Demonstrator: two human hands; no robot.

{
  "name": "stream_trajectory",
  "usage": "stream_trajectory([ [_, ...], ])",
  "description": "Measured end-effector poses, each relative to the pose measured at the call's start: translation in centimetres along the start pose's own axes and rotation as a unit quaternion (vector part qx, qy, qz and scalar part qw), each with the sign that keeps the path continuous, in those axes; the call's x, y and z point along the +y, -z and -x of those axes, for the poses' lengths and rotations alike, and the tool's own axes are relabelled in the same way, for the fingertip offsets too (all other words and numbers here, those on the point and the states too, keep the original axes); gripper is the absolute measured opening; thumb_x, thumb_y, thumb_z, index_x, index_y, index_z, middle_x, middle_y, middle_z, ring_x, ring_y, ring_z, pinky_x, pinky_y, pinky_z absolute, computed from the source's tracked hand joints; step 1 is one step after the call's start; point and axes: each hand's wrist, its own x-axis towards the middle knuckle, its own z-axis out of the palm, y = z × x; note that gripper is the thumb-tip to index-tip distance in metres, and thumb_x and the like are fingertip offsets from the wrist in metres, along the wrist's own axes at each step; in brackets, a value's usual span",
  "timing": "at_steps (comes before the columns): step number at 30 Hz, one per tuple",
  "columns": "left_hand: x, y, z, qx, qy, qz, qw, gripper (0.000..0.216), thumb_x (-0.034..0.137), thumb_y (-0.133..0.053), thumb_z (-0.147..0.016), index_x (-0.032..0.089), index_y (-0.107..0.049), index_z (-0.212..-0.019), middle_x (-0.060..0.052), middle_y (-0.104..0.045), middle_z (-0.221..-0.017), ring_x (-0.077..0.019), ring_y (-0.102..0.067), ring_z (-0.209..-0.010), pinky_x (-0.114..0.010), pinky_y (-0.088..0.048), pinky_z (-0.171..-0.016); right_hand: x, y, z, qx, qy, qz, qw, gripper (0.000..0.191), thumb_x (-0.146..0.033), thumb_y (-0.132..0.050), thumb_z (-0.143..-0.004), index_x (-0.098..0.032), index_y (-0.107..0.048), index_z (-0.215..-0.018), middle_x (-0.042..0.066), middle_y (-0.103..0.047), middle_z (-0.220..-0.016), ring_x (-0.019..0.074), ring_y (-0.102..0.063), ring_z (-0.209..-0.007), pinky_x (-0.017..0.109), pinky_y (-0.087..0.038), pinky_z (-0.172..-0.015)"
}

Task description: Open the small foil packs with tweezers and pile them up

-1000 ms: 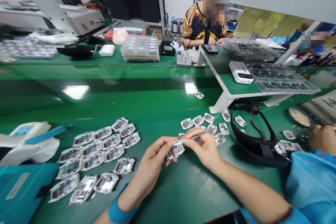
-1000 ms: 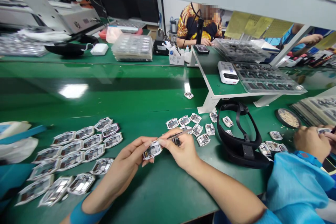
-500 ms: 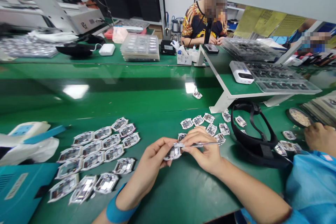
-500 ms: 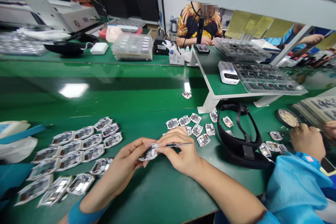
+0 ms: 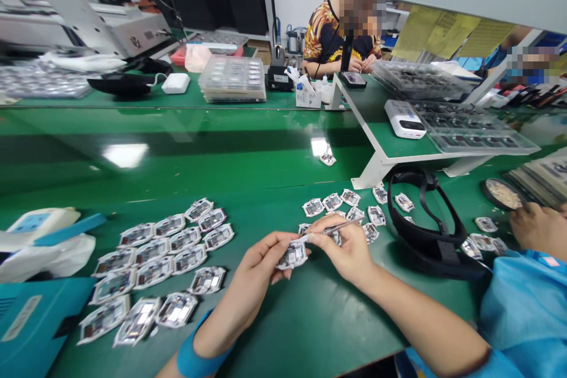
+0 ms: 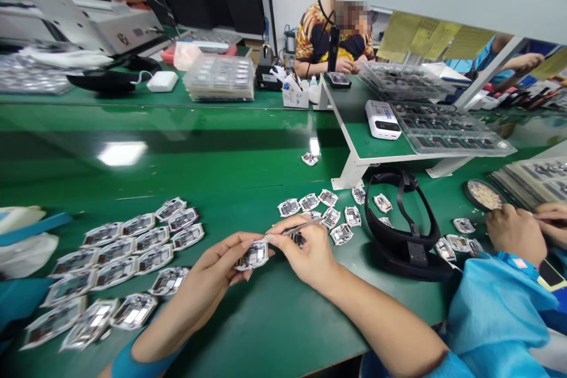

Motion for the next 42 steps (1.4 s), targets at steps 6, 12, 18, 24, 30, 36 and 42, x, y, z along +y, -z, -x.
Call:
stream_trajectory([
  [6,-0.2,0.0,-0.2,0.001,-0.001,-0.011,1.0,0.033,0.047,-0.069,-0.073,0.017,-0.068,-0.087,0.002,-0.062,-0.069,-0.0094,-0.048,-0.055,-0.02,-0.036,-0.052,0.2,-0.1,0.0,-0.007,-0.048,-0.037,0.998,0.004,-0.024,-0.069,-0.081,-0.02,-0.068,-0.081,0.004,-0.073,-0.079,0.0189,-0.07,-0.075,0.031,-0.056,-0.071],
  [12,-0.7,0.4,-0.5,0.002,-0.007,-0.022,1.0,0.035,0.049,-0.071,-0.072,0.017,-0.068,-0.085,0.003,-0.059,-0.068,-0.0088,-0.046,-0.054,-0.02,-0.037,-0.052,-0.5,0.0,-0.1,-0.056,-0.01,-0.037,0.998,0.004,-0.023,-0.066,-0.084,-0.02,-0.068,-0.082,0.005,-0.073,-0.084,0.0189,-0.07,-0.08,0.033,-0.057,-0.075],
  [18,-0.6,0.4,-0.5,-0.005,-0.004,-0.029,1.0,0.036,0.049,-0.069,-0.074,0.016,-0.066,-0.089,0.0,-0.066,-0.074,-0.0087,-0.045,-0.054,-0.02,-0.036,-0.053,-0.1,-0.2,-0.1,-0.052,-0.078,-0.11,0.989,0.009,-0.028,-0.067,-0.083,-0.019,-0.065,-0.084,0.002,-0.069,-0.077,0.0152,-0.069,-0.066,0.027,-0.057,-0.063],
  [24,-0.4,0.2,-0.5,-0.002,-0.01,-0.037,0.999,0.036,0.05,-0.069,-0.073,0.016,-0.066,-0.086,-0.002,-0.068,-0.07,-0.0089,-0.043,-0.051,-0.02,-0.031,-0.049,0.3,-0.4,-0.1,-0.047,-0.094,-0.143,0.984,0.018,-0.036,-0.068,-0.082,-0.019,-0.064,-0.082,0.002,-0.069,-0.077,0.0152,-0.069,-0.064,0.027,-0.058,-0.061],
  [30,-0.3,-0.1,-0.2,0.018,-0.01,-0.029,0.999,0.032,0.048,-0.071,-0.069,0.017,-0.068,-0.079,0.003,-0.059,-0.061,-0.0089,-0.041,-0.049,-0.02,-0.031,-0.048,-0.4,-0.2,0.0,-0.055,-0.02,-0.062,0.996,0.006,-0.026,-0.065,-0.085,-0.02,-0.066,-0.081,0.004,-0.072,-0.078,0.0176,-0.07,-0.074,0.029,-0.058,-0.067],
  [36,-0.1,0.1,0.1,0.008,-0.001,-0.026,1.0,0.032,0.045,-0.07,-0.072,0.019,-0.069,-0.089,0.001,-0.062,-0.074,-0.0117,-0.047,-0.061,-0.021,-0.039,-0.055,-0.7,0.2,-0.1,-0.056,0.01,-0.003,0.998,0.004,-0.023,-0.064,-0.086,-0.02,-0.066,-0.085,0.005,-0.073,-0.084,0.0191,-0.07,-0.08,0.033,-0.056,-0.074],
  [42,0.1,0.1,0.1,-0.006,-0.013,-0.054,0.998,0.037,0.044,-0.07,-0.072,0.018,-0.067,-0.098,0.0,-0.064,-0.076,-0.0119,-0.05,-0.06,-0.022,-0.037,-0.054,-0.1,0.0,-0.1,-0.035,-0.052,-0.075,0.995,0.009,-0.028,-0.065,-0.085,-0.019,-0.065,-0.085,0.002,-0.069,-0.076,0.0161,-0.069,-0.068,0.028,-0.057,-0.064],
])
